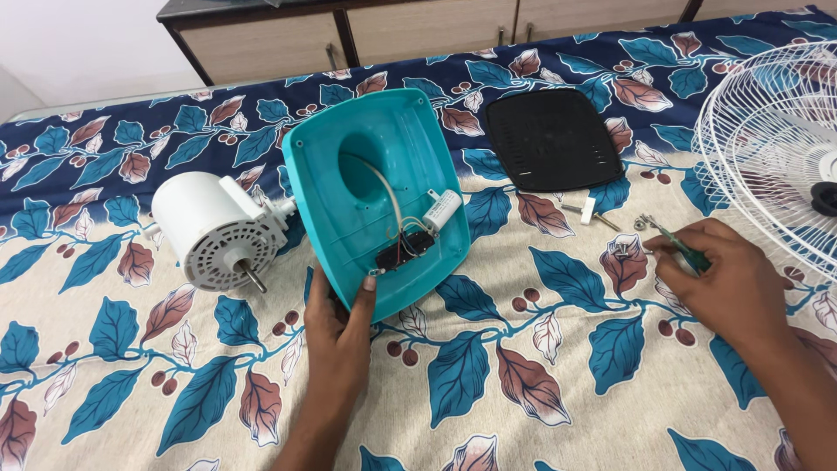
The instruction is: The person uses a screwdriver to tighten screws on a small black switch mounted inside a teal plastic fan housing. They repeatedly adjust the switch and wires while holding the housing steady on a table.
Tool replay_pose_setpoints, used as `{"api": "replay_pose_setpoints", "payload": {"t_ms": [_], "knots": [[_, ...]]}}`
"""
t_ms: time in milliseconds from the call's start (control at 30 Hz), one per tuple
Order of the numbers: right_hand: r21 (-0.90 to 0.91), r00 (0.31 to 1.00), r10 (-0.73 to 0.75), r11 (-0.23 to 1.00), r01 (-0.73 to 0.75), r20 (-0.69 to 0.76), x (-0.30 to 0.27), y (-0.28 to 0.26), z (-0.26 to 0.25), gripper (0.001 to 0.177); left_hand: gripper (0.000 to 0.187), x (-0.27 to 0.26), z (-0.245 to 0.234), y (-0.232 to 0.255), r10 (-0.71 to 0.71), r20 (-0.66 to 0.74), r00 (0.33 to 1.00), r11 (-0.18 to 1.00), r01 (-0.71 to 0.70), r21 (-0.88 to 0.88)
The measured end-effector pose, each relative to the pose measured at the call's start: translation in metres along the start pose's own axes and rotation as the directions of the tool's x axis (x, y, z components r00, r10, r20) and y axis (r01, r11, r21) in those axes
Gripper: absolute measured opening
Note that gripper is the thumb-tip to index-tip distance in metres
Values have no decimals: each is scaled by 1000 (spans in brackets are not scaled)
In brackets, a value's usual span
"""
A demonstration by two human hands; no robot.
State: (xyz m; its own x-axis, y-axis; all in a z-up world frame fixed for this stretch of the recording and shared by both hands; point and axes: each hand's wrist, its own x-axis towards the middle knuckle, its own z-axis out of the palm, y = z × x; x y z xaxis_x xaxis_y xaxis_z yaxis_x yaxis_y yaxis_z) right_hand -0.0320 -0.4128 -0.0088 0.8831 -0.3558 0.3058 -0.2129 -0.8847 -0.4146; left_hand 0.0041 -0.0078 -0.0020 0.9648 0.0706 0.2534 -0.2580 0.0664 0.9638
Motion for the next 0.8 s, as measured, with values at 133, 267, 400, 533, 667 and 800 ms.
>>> {"api": "replay_pose_setpoints", "payload": {"t_ms": [133,267,400,533,667,800], "knots": [[-7,1000,-23,1000,23,-10,-1,1,1,23,46,-1,0,0,-3,0,1000,1000,3,11],[50,995,-69,996,72,-67,-2,2,1,28,49,-1,0,-1,1,20,1000,998,0,-60],[350,989,-80,929,119,-122,-4,-10,-4,24,58,0,0,-1,-118,3,993,992,118,44],[405,984,107,901,-157,142,-17,-41,-11,21,57,4,0,-1,-71,-1,998,997,71,-42],[470,910,-87,874,-125,405,-20,-89,9,24,60,8,-4,-3,-21,-36,999,994,18,-104],[682,892,-248,726,-88,379,-20,-134,38,25,59,7,-6,-4,-8,-68,998,997,3,-76]]}}
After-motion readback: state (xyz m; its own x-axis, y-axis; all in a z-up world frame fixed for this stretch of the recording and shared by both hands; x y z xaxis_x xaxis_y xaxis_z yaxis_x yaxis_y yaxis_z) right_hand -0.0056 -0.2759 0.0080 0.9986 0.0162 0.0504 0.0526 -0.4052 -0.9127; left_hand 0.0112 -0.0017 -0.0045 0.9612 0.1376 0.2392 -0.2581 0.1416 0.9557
